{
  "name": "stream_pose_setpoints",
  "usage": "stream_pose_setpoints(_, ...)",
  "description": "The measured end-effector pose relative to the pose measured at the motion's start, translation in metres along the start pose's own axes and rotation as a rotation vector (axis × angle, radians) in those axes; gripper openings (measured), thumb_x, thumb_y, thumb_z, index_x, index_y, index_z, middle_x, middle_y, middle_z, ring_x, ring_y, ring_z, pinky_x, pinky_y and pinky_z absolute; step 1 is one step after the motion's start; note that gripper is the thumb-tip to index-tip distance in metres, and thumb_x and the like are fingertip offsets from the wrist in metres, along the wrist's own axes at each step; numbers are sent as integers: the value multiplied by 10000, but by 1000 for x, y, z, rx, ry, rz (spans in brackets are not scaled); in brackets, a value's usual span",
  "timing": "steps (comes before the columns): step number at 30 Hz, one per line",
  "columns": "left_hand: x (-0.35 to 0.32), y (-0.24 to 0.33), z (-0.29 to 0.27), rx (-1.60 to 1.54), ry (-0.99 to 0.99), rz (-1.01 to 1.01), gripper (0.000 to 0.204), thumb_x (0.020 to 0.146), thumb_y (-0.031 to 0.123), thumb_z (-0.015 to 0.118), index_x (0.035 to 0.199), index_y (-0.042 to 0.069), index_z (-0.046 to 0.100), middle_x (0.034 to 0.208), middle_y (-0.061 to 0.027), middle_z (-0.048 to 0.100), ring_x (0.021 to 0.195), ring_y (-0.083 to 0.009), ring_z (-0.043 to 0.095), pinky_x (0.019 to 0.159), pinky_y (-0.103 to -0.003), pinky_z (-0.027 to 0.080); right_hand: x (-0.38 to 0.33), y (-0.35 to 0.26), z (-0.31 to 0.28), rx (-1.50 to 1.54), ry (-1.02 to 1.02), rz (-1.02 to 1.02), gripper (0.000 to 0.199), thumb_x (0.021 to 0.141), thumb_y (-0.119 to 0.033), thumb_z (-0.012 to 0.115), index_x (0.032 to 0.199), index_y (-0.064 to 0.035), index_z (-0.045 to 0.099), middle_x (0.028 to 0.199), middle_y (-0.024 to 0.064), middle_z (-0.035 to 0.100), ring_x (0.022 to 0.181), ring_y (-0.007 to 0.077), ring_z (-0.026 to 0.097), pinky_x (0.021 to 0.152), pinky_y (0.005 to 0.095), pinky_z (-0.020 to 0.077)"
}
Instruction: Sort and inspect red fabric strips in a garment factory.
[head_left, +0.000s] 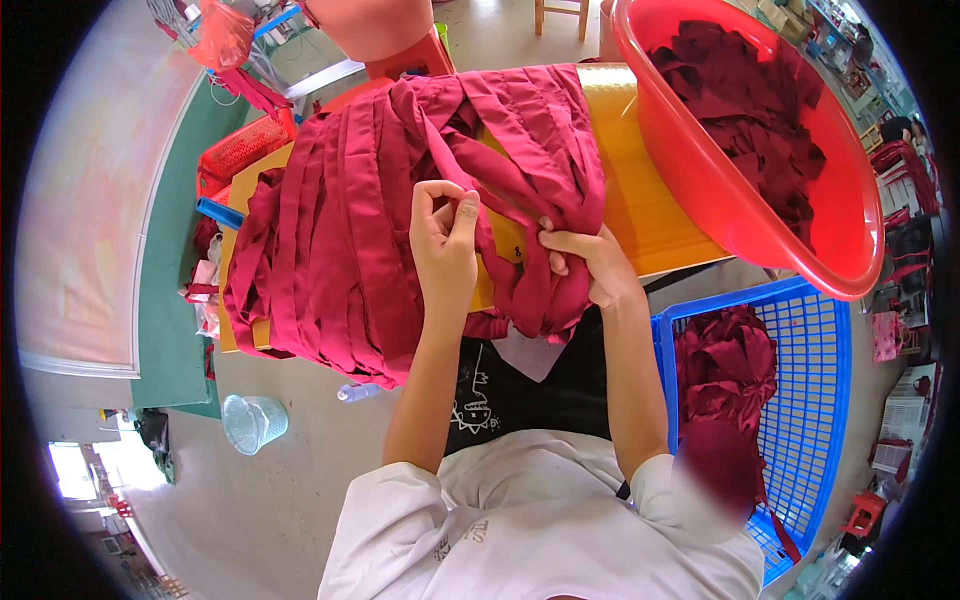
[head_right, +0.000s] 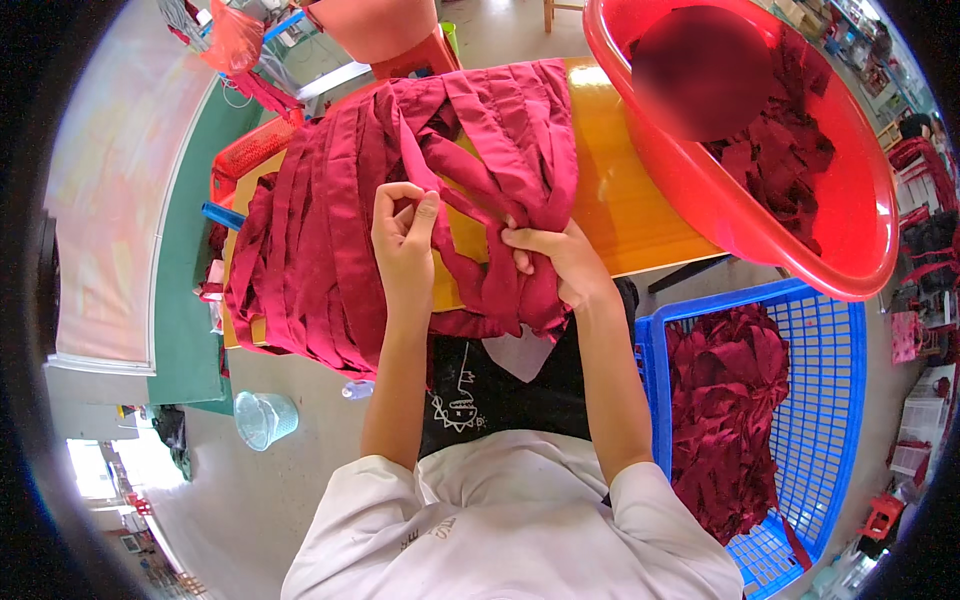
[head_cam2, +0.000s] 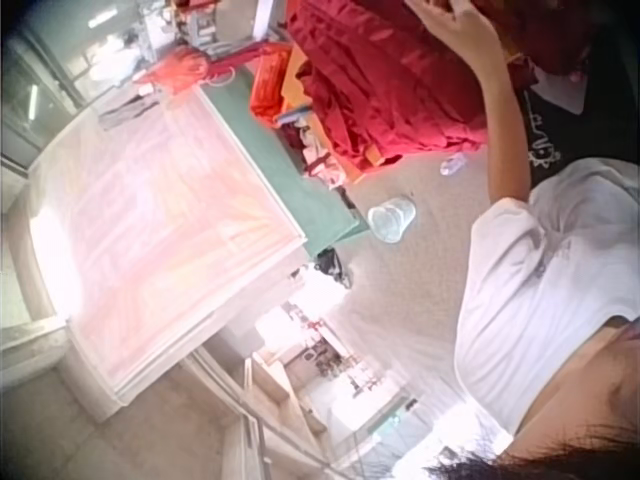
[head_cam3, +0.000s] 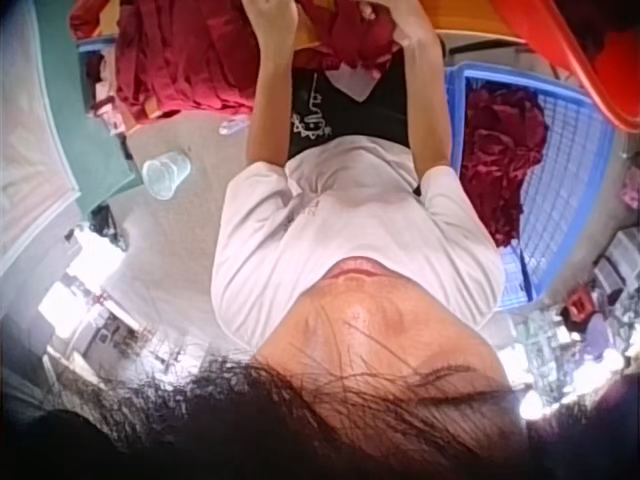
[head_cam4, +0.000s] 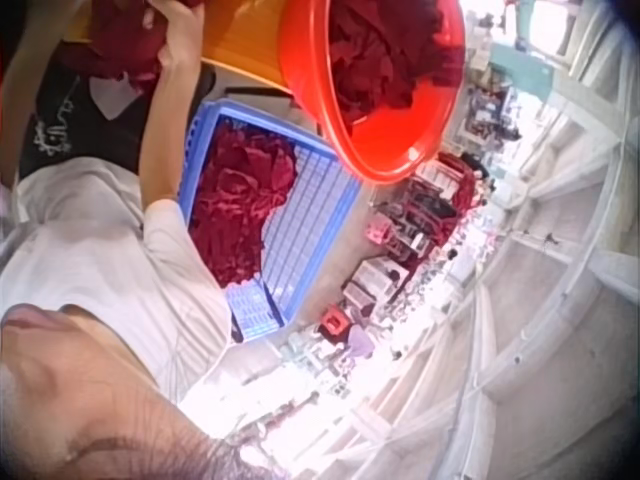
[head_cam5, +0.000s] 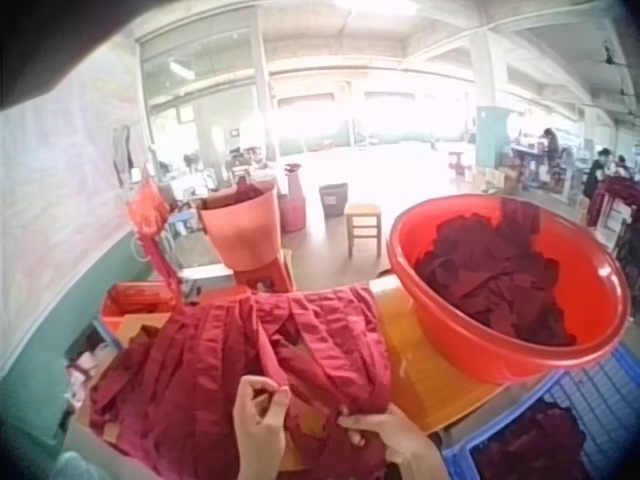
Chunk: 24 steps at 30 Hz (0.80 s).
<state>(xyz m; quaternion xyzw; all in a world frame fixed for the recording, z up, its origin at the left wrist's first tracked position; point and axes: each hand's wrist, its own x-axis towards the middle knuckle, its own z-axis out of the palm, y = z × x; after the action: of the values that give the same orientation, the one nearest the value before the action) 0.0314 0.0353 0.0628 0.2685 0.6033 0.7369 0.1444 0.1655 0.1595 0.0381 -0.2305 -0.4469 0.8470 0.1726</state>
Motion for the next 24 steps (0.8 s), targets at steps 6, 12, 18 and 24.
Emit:
stream_pose_setpoints(6, -28, 0, 32, 454, -79, 113, 120, 960, 52, 551, 1068, 3, 570, 840, -108, 613, 687, -157, 569, 674, -297, 474, -6, -3, 6, 96, 113, -2, 359, 853, -87, 706, 1192, -12, 618, 1073, 67, 675, 985, 160, 639, 864, 297, 495)
stream_pose_setpoints(12, -56, -4, 54, 610, -166, 381, 519, 865, -13, 520, 1378, -45, 444, 1279, -254, 573, 1212, -429, 538, 1036, -461, 403, -2, 2, 8, 69, 68, -18, 483, 941, -234, 678, 1346, -15, 531, 1252, 73, 619, 1092, 162, 611, 931, 325, 490)
stream_pose_setpoints(18, -64, 5, 51, 1059, -284, 503, 629, 833, 49, 523, 1431, -65, 366, 1382, -267, 483, 1322, -452, 426, 1124, -506, 304, -5, -5, 9, 99, 38, 9, 452, 929, -245, 682, 1301, -17, 563, 1196, 64, 632, 1058, 143, 608, 904, 293, 494)
stream_pose_setpoints(24, -58, 25, -4, 748, -354, 498, 265, 797, 44, 605, 1059, 28, 644, 1139, -159, 653, 1169, -355, 580, 1001, -448, 432, 4, 1, -15, 3, -147, 92, 133, 895, -166, 693, 908, -76, 595, 689, -14, 583, 544, 83, 529, 508, 241, 403)
